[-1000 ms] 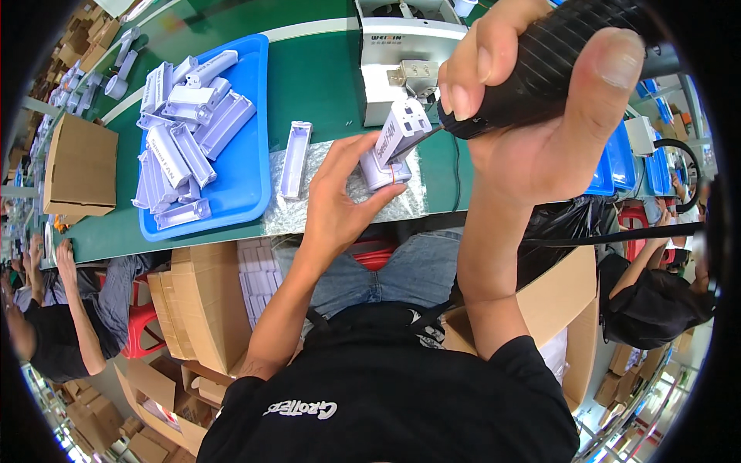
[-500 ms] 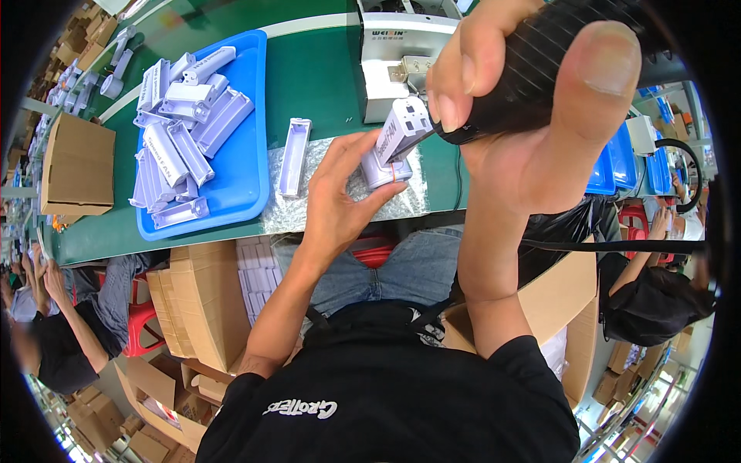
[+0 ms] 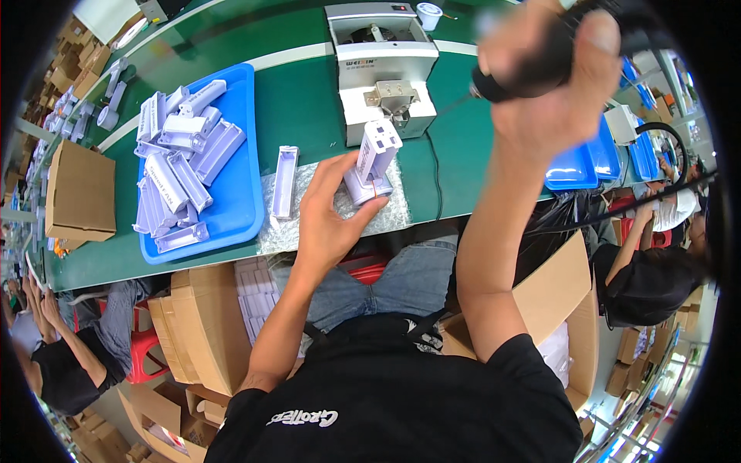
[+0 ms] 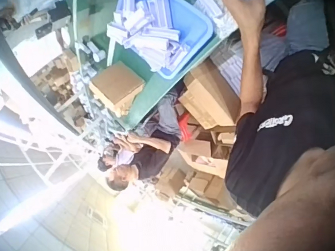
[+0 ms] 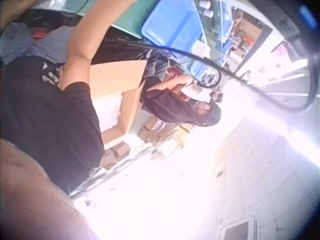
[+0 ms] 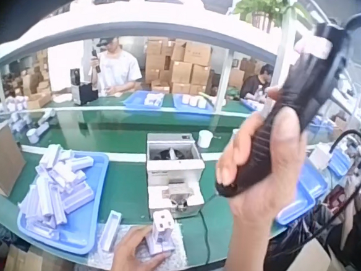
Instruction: Assembling small handheld electric fans using an electric screwdriver and packing them into boxes.
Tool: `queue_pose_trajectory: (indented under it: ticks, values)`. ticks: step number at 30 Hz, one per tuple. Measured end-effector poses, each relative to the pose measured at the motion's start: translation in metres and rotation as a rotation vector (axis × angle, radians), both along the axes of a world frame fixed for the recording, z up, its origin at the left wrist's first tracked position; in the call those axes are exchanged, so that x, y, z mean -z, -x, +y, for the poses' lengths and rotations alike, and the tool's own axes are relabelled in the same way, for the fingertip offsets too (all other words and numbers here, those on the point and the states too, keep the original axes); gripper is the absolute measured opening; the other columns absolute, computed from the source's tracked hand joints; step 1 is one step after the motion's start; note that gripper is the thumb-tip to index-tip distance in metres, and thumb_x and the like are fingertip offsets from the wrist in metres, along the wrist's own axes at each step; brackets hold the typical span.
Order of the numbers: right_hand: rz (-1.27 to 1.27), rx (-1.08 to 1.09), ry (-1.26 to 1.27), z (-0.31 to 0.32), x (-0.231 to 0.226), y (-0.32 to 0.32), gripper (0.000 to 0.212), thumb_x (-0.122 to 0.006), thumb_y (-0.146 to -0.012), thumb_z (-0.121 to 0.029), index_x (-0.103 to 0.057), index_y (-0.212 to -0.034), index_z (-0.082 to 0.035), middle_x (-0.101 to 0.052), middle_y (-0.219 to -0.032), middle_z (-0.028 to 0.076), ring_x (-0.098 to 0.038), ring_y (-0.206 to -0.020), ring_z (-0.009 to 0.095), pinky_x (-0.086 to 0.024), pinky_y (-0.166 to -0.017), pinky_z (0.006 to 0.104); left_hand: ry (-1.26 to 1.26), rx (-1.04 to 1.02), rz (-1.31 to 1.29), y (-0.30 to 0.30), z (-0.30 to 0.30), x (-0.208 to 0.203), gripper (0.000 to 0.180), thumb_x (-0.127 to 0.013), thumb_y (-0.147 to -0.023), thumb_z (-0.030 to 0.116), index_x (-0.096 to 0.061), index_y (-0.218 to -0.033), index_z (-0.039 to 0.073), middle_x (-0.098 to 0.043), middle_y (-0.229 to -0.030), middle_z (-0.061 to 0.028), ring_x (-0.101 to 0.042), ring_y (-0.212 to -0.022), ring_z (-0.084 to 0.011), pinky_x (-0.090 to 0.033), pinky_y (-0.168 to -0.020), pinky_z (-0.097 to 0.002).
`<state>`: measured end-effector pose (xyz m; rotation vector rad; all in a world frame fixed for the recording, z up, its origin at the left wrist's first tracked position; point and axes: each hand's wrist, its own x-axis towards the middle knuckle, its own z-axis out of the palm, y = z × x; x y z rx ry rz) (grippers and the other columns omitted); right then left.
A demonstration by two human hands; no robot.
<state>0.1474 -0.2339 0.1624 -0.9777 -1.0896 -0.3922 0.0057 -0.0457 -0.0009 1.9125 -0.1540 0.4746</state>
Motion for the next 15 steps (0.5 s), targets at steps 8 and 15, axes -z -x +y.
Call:
queue_pose_trajectory:
  ticks: [8,15]
  values:
    - [0.111,0.256,-0.175,0.063,0.0,0.0,0.024,-0.06,-0.108,-0.02,-0.053,-0.122,-0.001,-0.059,-0.072,0.006,-0.054,-0.048,0.011,-0.044,-0.043,0.0233,0.09,-0.002,0.021,-0.003,0.004,0.012,0.064,-0.09,-0.076,0.008,-0.063,-0.134,0.0,-0.067,-0.126,-0.0164,-0.067,-0.114,-0.0295,-0.052,-0.098,-0.0374]
    - [0.071,0.209,-0.12,0.066,0.0,0.002,0.026,-0.063,-0.107,-0.017,-0.053,-0.125,-0.002,-0.06,-0.078,0.005,-0.054,-0.051,0.01,-0.043,-0.044,0.0232,0.081,-0.012,0.022,-0.002,0.005,0.011,0.065,-0.09,-0.075,0.008,-0.063,-0.134,0.0,-0.067,-0.126,-0.0163,-0.067,-0.113,-0.0298,-0.052,-0.099,-0.0379]
